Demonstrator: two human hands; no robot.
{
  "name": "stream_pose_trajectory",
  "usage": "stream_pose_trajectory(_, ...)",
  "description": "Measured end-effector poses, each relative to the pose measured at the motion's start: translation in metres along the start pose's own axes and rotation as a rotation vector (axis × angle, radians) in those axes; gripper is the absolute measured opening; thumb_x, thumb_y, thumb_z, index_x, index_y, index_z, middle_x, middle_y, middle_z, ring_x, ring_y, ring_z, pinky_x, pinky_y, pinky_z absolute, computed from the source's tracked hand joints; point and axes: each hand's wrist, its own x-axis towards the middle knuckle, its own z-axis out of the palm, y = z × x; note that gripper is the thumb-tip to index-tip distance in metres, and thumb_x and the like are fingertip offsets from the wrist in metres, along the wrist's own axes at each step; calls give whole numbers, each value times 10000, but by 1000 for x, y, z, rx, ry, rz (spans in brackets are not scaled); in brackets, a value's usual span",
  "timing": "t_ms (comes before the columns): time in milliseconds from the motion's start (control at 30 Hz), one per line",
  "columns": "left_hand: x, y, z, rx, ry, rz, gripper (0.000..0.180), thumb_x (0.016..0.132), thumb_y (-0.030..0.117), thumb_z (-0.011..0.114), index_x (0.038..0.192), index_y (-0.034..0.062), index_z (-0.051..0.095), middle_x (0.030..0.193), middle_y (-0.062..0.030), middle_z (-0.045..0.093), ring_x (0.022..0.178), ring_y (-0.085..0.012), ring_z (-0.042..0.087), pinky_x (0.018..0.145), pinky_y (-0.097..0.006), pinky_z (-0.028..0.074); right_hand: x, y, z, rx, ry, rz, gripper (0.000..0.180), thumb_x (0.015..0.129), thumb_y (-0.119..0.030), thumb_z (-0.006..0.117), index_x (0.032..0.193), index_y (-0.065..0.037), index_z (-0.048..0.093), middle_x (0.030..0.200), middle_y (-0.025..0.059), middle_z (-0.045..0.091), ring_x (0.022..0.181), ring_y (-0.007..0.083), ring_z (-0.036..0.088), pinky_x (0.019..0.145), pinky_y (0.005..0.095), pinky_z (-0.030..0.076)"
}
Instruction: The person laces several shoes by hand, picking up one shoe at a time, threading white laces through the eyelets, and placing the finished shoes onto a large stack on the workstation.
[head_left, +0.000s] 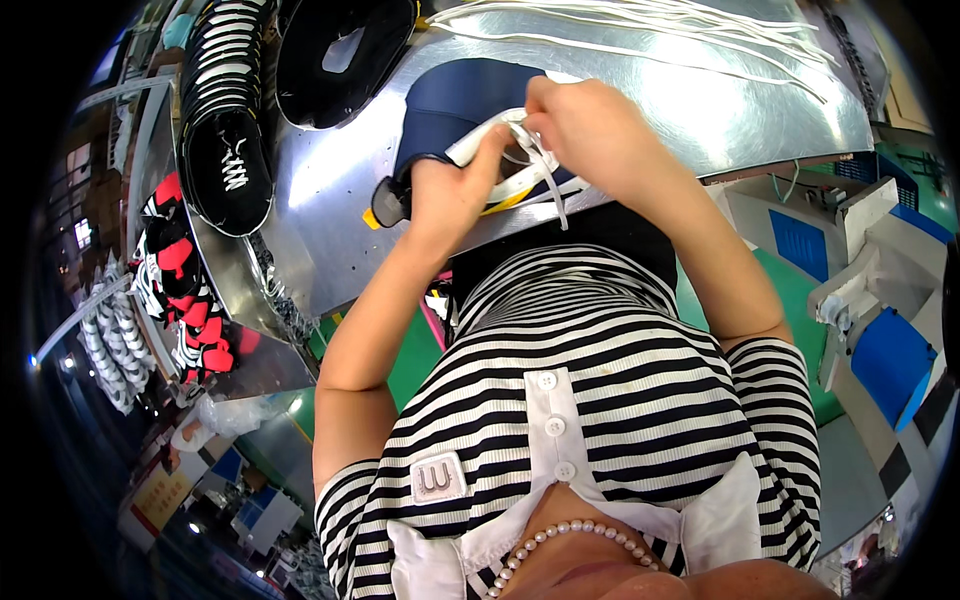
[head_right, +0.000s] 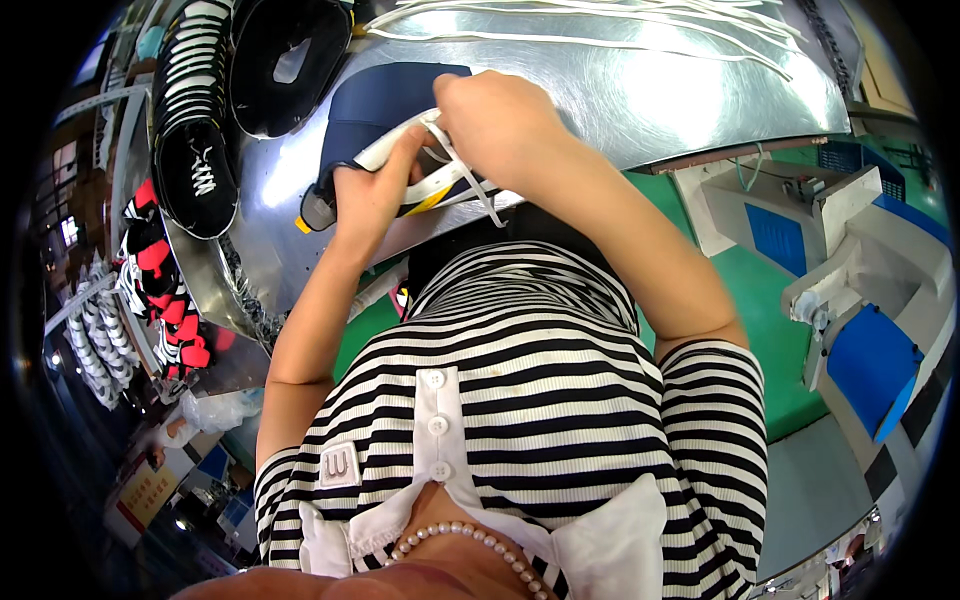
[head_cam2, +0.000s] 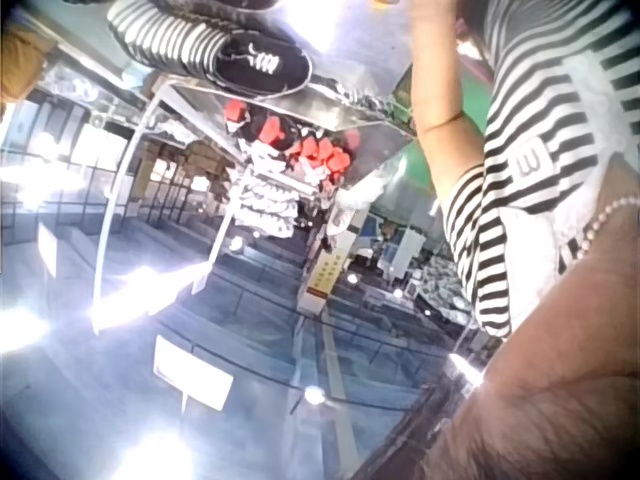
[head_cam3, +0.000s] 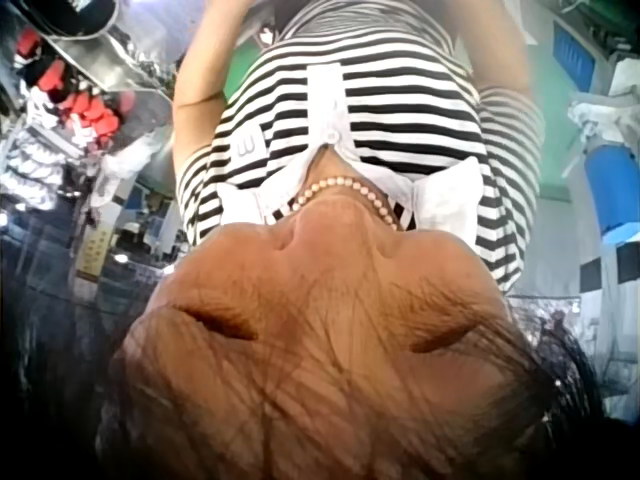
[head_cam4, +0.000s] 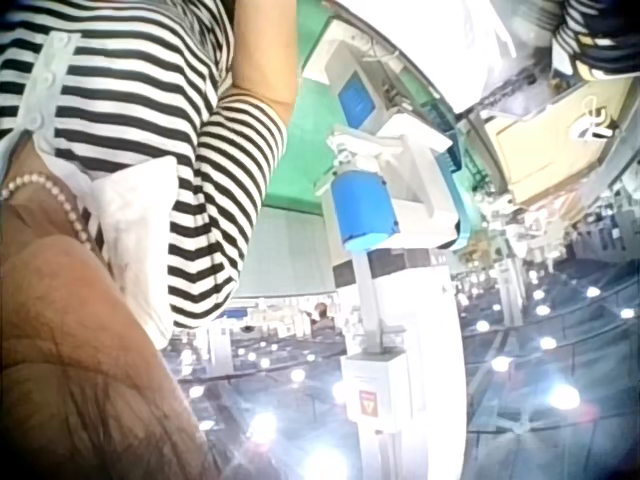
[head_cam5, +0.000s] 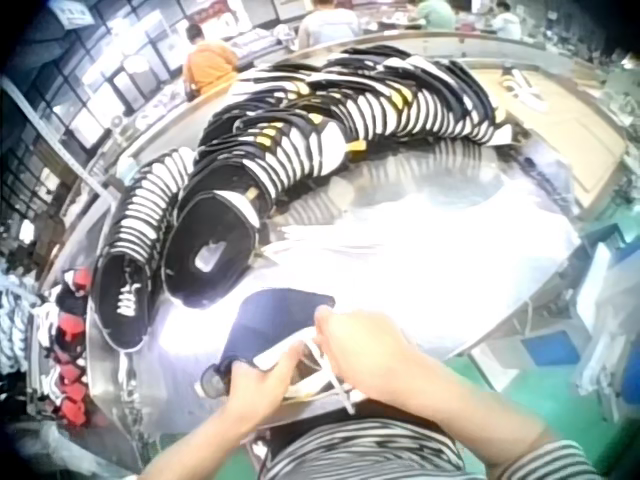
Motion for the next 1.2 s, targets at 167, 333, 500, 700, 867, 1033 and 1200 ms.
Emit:
stream_pose_trajectory(167, -2, 2, -4, -8, -61, -111, 198, 941, 146, 612, 1037, -10, 686, 849, -50, 696, 709, -123, 634, 673, -260, 494, 12, -5, 12, -129, 30, -135, 134, 884, -146, 574, 924, -19, 588, 756, 184, 663, 756, 379, 656, 658, 448, 505)
stream_pose_trajectory(333, 5, -5, -21, -100, -69, -287, 364, 952, 272, 543, 815, -22, 710, 655, -67, 656, 618, -112, 582, 606, -260, 462, -1, 3, -20, -60, 63, -117, 155, 927, -160, 558, 995, -23, 585, 728, 134, 655, 689, 304, 640, 630, 384, 479)
stream_pose_trajectory(500, 8, -3, -24, -28, -72, -304, 326, 935, 287, 598, 801, -3, 665, 628, -28, 587, 569, -80, 507, 547, -238, 382, -6, 8, -11, 330, 151, -70, 138, 945, -151, 568, 971, -17, 587, 704, 82, 644, 622, 198, 598, 607, 300, 455)
stream_pose_trajectory(700, 8, -3, -21, -197, -33, -348, 256, 920, 235, 641, 793, 13, 652, 616, 13, 536, 554, -54, 452, 520, -226, 327, -5, 12, 2, 275, 106, -79, 143, 931, -172, 572, 941, -33, 601, 715, 101, 660, 657, 271, 622, 618, 380, 466)
stream_pose_trajectory(867, 7, -3, -20, -230, -35, -327, 250, 930, 215, 632, 799, 4, 655, 615, 15, 531, 546, -50, 437, 513, -217, 312, -5, 11, -2, 262, 72, -83, 160, 917, -195, 581, 940, -38, 609, 716, 125, 662, 701, 326, 650, 656, 432, 489)
stream_pose_trajectory(1033, 4, 5, -19, -233, -115, -326, 264, 962, 192, 577, 815, -15, 652, 614, 11, 527, 543, -50, 446, 517, -206, 320, -2, 11, 4, 202, 96, -126, 143, 919, -163, 574, 918, -21, 591, 682, 108, 634, 606, 270, 597, 578, 378, 450)
stream_pose_trajectory(1200, -5, -4, -18, -196, -224, -141, 225, 962, 143, 540, 840, -21, 632, 641, -19, 562, 565, -75, 500, 544, -229, 383, 6, 3, 3, 38, -60, -94, 159, 887, -161, 589, 929, -9, 600, 673, 168, 645, 707, 354, 660, 625, 458, 503)
